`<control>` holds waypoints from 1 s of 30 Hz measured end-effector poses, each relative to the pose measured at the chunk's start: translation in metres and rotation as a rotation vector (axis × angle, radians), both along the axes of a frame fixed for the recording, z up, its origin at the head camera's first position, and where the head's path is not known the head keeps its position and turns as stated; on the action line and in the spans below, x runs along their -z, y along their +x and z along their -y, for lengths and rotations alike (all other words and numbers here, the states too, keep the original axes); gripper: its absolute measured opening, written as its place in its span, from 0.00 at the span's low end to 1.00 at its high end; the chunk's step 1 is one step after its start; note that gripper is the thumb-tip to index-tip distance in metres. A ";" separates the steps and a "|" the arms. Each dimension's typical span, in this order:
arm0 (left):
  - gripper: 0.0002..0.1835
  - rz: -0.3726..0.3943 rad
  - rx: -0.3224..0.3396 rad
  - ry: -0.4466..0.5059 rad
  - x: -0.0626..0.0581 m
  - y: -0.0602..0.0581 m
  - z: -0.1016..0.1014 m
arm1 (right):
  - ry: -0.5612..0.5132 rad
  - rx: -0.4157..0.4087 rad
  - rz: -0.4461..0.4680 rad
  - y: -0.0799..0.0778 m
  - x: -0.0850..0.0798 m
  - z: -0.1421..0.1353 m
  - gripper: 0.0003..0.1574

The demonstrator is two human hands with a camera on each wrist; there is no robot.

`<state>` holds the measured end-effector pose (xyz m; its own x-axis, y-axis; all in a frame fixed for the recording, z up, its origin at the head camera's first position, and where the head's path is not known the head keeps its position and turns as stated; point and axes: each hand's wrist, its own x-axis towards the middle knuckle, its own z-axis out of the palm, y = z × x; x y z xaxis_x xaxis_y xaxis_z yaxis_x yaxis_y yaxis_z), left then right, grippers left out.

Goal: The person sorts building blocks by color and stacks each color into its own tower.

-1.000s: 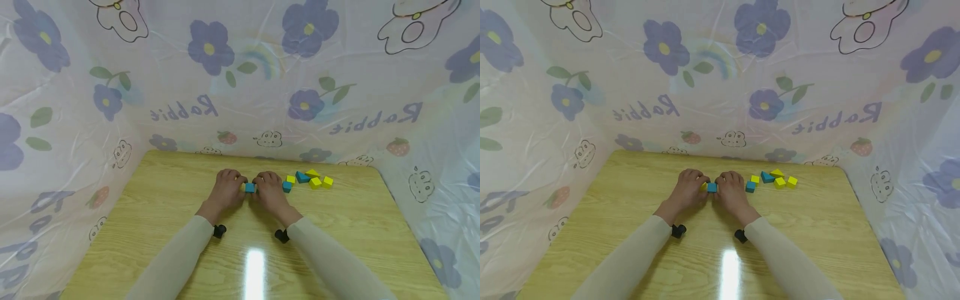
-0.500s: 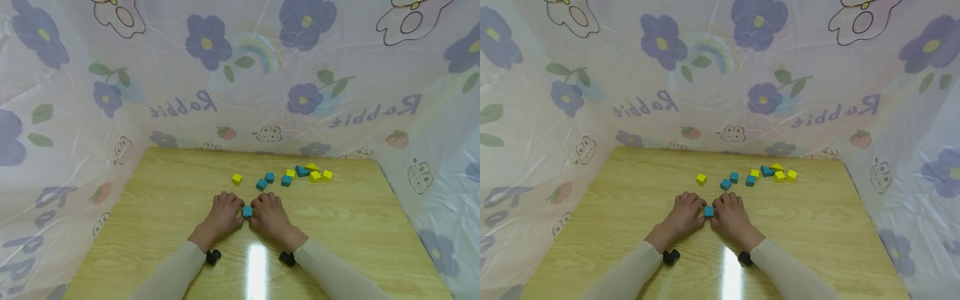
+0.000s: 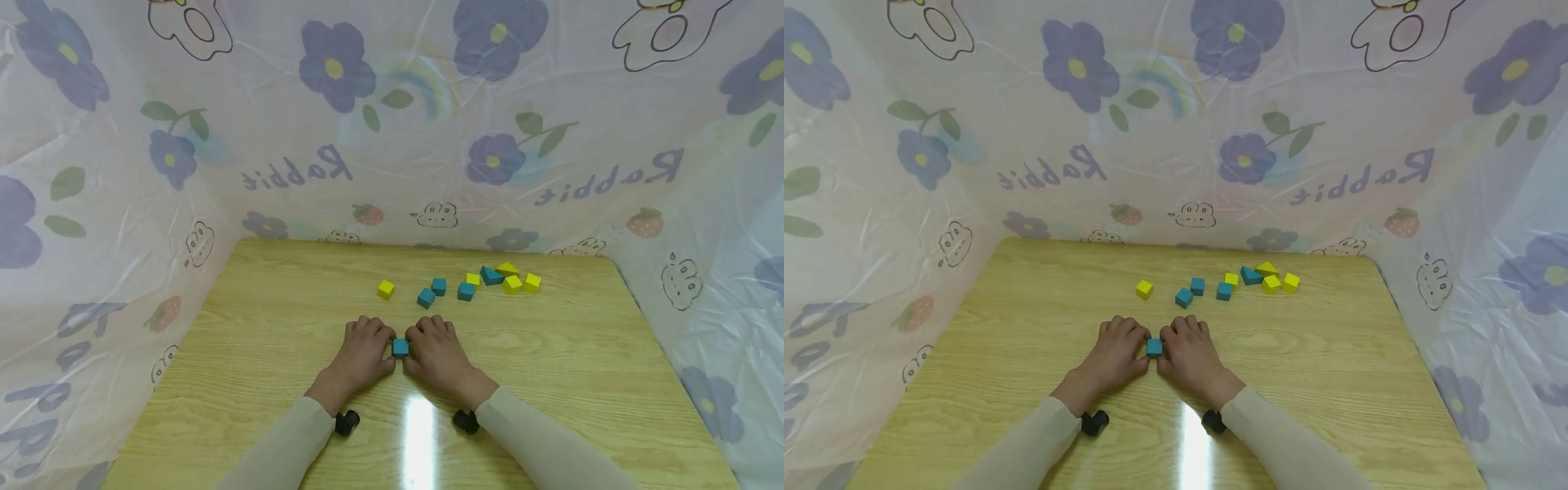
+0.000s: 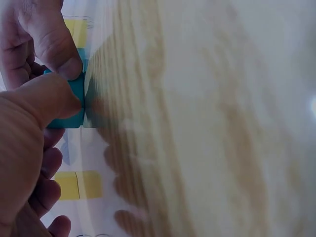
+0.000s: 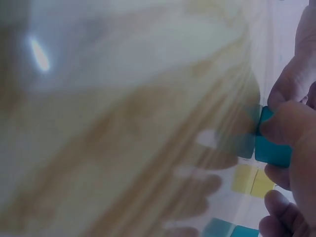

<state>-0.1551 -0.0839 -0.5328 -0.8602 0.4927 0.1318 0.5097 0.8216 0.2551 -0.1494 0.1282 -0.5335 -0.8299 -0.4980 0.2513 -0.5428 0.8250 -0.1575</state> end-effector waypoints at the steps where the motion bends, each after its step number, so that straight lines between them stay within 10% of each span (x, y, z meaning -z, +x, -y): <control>1: 0.17 0.001 -0.003 0.000 0.000 0.000 0.000 | 0.001 0.001 -0.002 0.000 0.000 0.000 0.15; 30: 0.16 0.053 0.015 0.059 0.005 -0.006 0.005 | 0.008 0.012 0.017 -0.002 0.000 0.001 0.15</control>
